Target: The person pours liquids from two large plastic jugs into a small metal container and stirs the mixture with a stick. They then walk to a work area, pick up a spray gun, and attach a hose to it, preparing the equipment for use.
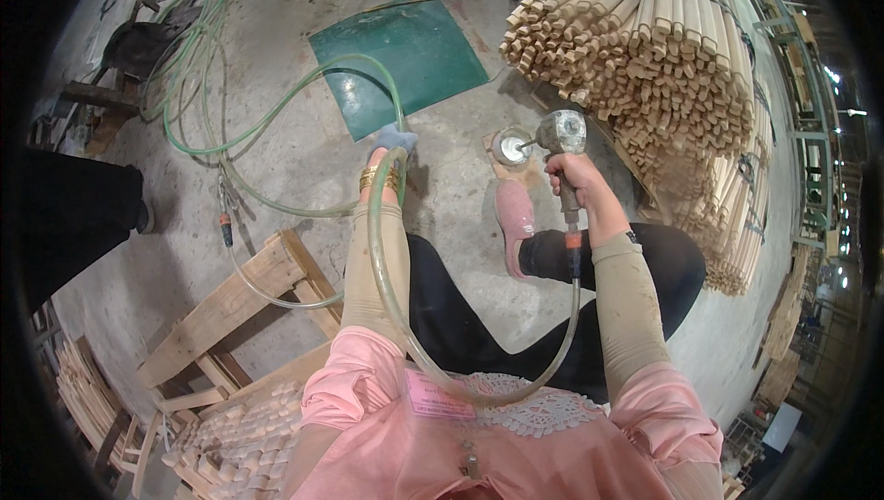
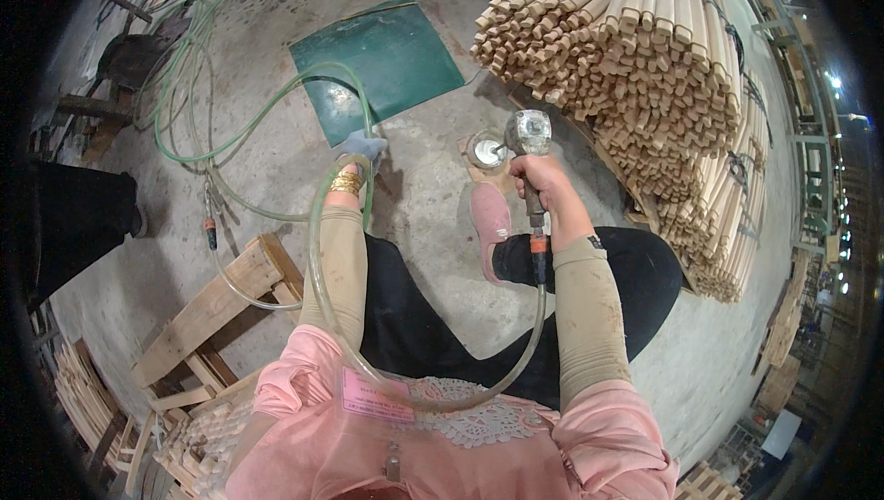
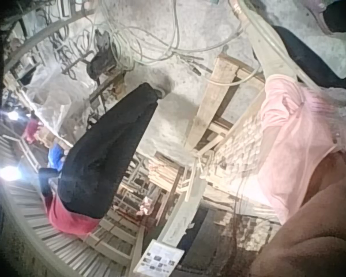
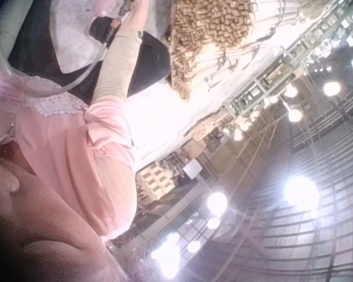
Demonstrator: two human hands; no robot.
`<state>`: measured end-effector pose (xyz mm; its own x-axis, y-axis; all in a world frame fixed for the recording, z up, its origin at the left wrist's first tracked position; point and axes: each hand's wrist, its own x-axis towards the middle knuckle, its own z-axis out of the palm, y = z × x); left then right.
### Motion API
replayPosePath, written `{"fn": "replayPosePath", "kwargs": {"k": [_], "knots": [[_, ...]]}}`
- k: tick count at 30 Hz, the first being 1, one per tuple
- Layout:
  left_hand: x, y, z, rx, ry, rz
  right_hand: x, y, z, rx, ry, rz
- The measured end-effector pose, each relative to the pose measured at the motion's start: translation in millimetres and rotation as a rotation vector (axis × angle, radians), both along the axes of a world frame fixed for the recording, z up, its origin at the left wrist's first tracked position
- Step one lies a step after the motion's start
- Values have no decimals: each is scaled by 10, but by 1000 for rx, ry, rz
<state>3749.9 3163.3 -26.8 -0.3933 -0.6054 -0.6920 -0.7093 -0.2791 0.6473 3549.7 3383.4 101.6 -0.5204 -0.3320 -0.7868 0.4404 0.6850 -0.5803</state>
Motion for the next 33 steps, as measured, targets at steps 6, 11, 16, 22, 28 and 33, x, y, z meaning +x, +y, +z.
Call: {"fn": "replayPosePath", "kwargs": {"k": [6,11,16,22,28,33], "knots": [[-107,210,244,12,19,-17,-64,157,-56,1,-41,-25],[-65,271,293,242,61,101,-52,43,-104,-43,-9,-47],[83,165,-12,233,-4,130,37,15,-20,15,51,-7],[256,187,-330,443,-45,266,111,41,-33,-55,-80,-36],[180,197,-264,312,-30,44,-118,134,-70,-73,-44,-50],[26,237,-211,224,-191,-177,-11,276,-80,-59,-121,-74]]}}
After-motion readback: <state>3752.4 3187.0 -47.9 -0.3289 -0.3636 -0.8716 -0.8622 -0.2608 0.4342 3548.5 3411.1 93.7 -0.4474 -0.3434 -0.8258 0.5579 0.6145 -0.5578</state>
